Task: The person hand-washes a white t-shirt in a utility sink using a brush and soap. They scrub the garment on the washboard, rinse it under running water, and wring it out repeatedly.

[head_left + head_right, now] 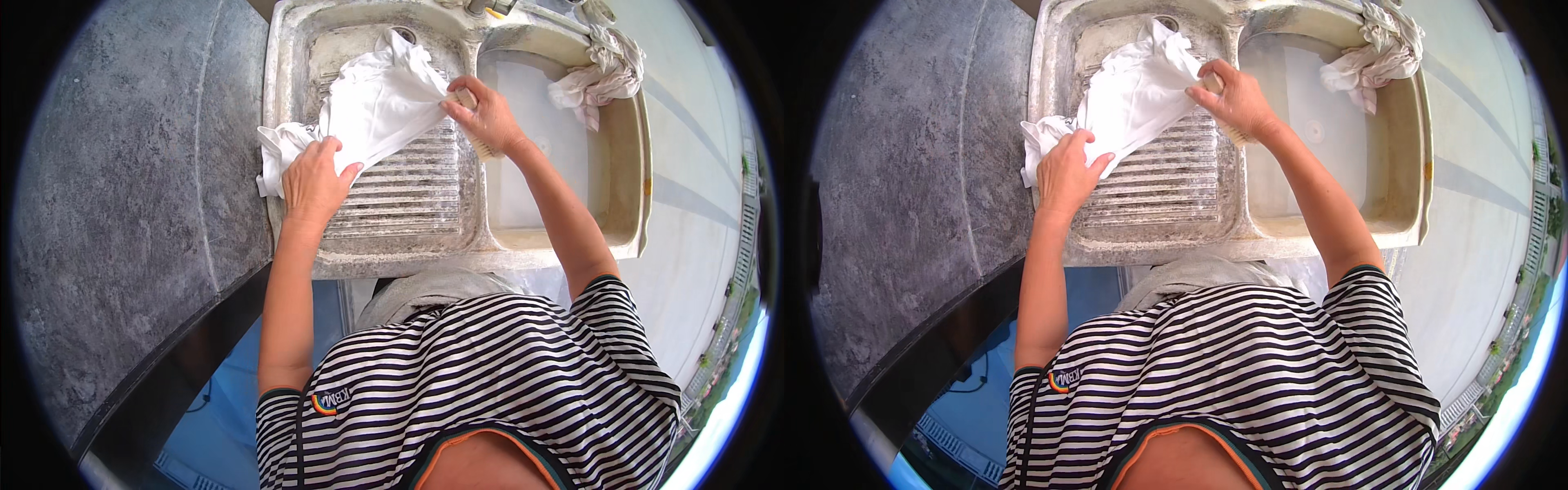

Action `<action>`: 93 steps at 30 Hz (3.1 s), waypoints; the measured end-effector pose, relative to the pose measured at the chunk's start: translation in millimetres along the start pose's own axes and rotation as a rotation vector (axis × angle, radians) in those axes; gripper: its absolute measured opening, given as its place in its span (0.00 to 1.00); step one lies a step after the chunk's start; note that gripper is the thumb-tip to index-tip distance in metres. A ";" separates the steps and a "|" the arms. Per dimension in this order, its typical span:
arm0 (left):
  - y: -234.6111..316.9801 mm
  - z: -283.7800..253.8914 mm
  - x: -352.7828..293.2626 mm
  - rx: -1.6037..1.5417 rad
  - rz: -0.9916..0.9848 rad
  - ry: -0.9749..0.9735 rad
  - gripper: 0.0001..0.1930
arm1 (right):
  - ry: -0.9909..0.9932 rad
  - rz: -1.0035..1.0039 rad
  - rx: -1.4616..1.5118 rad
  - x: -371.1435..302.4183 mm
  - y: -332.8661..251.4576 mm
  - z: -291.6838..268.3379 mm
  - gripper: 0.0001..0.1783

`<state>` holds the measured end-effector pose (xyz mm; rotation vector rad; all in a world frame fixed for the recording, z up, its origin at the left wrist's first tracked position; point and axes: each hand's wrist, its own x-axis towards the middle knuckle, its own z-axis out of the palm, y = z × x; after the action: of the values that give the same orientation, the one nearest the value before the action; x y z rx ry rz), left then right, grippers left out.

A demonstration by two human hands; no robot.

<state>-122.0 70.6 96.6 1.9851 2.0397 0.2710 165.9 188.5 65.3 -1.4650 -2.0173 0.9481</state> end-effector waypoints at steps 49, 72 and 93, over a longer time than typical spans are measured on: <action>20.7 98.5 -85.5 -0.475 0.446 -0.104 0.08 | 0.133 -0.303 -0.786 89.3 29.6 97.9 0.30; 25.5 98.8 -79.3 -0.538 0.422 -0.175 0.15 | 0.042 -0.700 -0.485 48.3 -27.3 113.9 0.33; 33.1 105.7 -69.4 -0.553 0.468 -0.159 0.14 | 0.129 0.062 -0.605 61.8 38.8 139.9 0.51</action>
<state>-55.1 -3.8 12.6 1.9978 1.2031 0.6657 70.3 218.5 -56.7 -1.8390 -2.2801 0.2459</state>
